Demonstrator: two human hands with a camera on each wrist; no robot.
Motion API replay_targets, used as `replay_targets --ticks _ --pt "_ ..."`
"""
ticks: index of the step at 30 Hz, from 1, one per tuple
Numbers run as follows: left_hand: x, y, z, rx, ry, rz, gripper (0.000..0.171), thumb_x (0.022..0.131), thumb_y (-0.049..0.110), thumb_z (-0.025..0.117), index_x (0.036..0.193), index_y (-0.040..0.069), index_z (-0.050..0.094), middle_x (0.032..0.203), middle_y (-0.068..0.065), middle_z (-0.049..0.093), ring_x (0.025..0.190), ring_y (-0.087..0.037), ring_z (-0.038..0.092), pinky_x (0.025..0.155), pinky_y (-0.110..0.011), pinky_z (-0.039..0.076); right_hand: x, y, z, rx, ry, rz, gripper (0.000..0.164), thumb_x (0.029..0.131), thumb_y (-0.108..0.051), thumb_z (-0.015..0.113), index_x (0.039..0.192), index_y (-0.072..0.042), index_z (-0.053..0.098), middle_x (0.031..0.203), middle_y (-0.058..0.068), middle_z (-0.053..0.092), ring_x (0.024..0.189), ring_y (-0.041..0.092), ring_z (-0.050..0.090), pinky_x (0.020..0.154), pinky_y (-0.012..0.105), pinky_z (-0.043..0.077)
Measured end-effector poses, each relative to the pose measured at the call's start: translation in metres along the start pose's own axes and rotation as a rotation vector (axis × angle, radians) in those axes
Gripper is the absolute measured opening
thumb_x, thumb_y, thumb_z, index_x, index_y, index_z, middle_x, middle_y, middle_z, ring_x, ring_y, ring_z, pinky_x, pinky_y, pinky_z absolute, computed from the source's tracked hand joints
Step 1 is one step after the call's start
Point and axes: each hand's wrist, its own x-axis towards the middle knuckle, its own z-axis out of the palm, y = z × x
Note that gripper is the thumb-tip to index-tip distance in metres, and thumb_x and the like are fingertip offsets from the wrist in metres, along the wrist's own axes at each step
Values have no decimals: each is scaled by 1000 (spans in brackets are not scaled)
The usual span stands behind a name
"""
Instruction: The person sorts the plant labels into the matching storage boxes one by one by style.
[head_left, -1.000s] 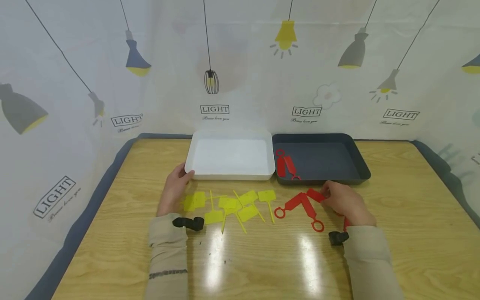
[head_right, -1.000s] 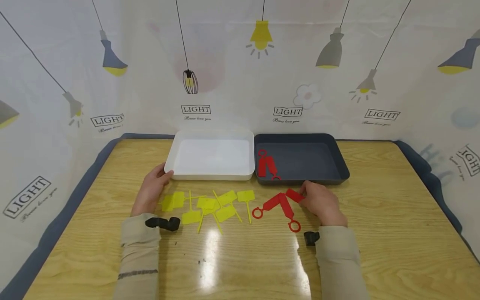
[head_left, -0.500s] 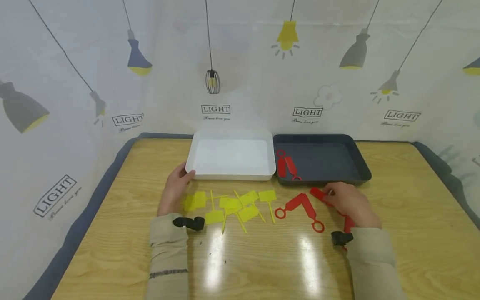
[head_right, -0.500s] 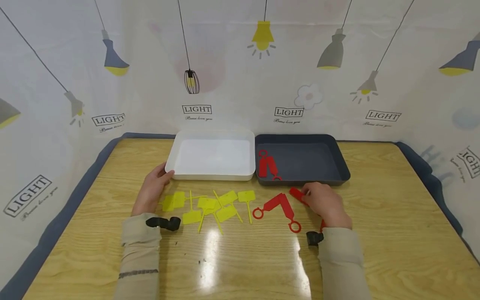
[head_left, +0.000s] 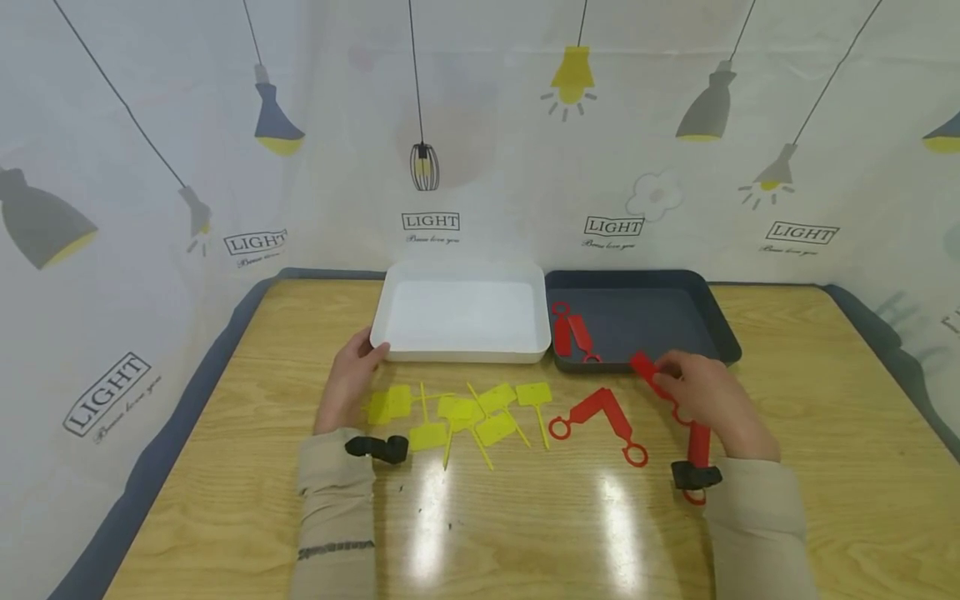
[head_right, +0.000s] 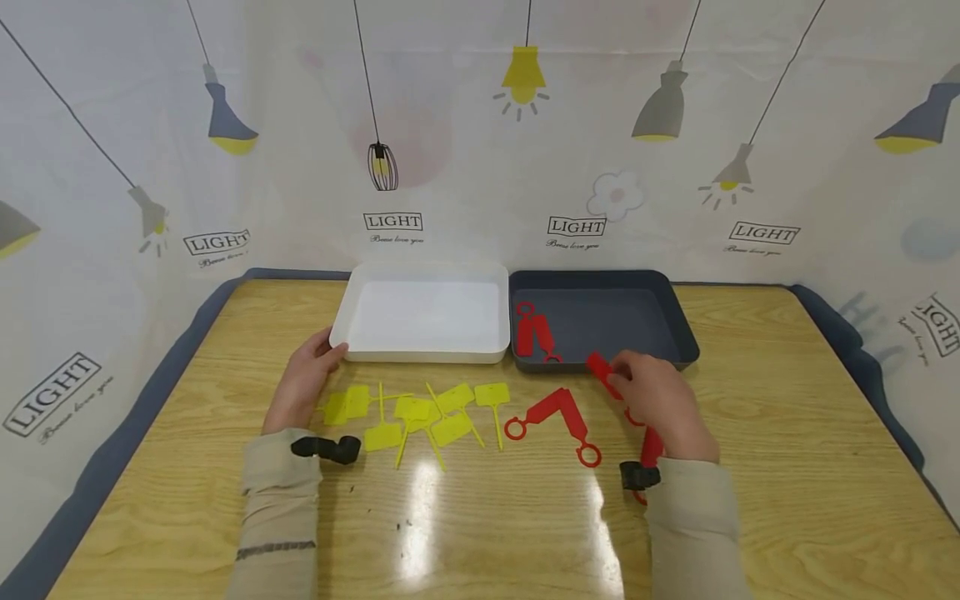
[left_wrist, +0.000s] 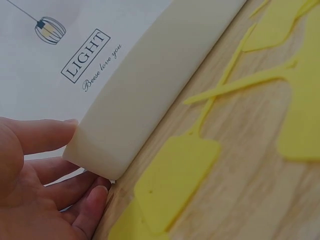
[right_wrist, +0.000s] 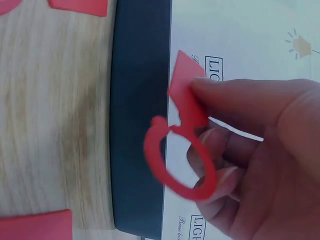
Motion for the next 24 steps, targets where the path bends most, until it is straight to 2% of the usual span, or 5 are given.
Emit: replay_targets --ticks 9,15,17,20,24 --pt "1 0 -1 -6 -5 15 55 92 33 48 141 21 26 143 2 27 129 -14 26 104 -36 24 2 -1 0 45 51 12 32 90 -24 54 112 -2 54 89 8 61 74 21 54 62 36 46" --pt "1 -1 -1 -21 -2 2 55 91 35 49 141 23 27 143 3 29 128 -15 28 104 -37 25 4 -4 3 57 197 -34 39 87 -21 58 121 -2 48 85 10 61 62 17 55 54 32 45" --pt "2 -2 -1 -21 1 -4 55 91 36 49 141 24 28 142 3 29 127 -15 28 103 -38 25 5 -4 3 68 249 -49 37 87 -20 59 119 -4 48 82 9 61 59 17 55 51 31 43" --pt "2 -2 -1 -19 1 1 55 91 35 49 140 23 28 142 2 30 127 -16 29 103 -38 26 7 -4 4 81 308 -48 27 87 -22 59 110 -8 52 82 6 61 64 18 55 52 30 42" --pt "3 -3 -1 -20 -4 5 55 91 34 49 141 21 28 142 1 30 127 -16 28 103 -37 25 12 -3 3 84 333 -33 22 88 -26 56 104 -10 57 86 5 62 66 16 55 56 31 42"
